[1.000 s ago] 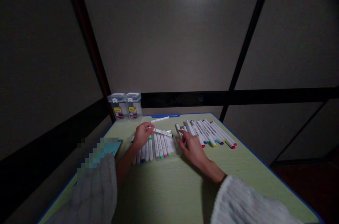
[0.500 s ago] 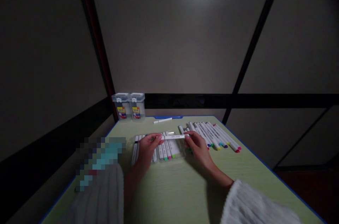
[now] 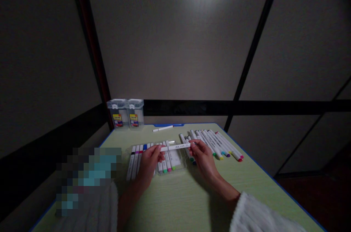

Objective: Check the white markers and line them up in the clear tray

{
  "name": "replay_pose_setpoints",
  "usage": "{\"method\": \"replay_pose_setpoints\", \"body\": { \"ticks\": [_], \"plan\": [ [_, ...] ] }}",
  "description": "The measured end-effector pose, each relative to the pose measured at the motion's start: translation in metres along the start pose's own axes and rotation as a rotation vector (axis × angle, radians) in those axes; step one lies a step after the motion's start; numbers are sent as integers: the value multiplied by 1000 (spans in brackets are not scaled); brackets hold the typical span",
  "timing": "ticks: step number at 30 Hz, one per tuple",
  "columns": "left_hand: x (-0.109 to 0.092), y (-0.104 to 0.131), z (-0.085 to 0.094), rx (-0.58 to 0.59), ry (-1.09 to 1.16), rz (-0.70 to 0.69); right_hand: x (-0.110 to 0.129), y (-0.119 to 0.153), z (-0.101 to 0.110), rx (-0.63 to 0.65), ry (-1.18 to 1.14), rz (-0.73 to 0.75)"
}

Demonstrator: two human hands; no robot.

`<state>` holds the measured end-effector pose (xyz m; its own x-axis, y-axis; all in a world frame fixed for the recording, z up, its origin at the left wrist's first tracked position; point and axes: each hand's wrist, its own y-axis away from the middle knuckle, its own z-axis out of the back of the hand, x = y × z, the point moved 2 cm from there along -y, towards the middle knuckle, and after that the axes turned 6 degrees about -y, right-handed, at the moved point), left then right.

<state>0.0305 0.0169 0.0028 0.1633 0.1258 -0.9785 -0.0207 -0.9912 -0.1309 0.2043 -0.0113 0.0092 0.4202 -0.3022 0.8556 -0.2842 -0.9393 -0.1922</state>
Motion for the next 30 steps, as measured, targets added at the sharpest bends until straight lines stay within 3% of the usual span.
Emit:
{"method": "replay_pose_setpoints", "body": {
  "ticks": [7, 13, 24, 30],
  "plan": [
    [-3, 5, -1, 0, -177, -32, -5, 1, -1, 41, 69, 66],
    [3, -3, 2, -28, -156, -31, -7, 5, -2, 59, 73, 30],
    [-5, 5, 7, -92, -337, -70, -9, 9, -4, 91, 163, -32],
    [-6, 3, 6, -59, -304, -91, -11, 8, -3, 71, 163, -50]
  ]
}}
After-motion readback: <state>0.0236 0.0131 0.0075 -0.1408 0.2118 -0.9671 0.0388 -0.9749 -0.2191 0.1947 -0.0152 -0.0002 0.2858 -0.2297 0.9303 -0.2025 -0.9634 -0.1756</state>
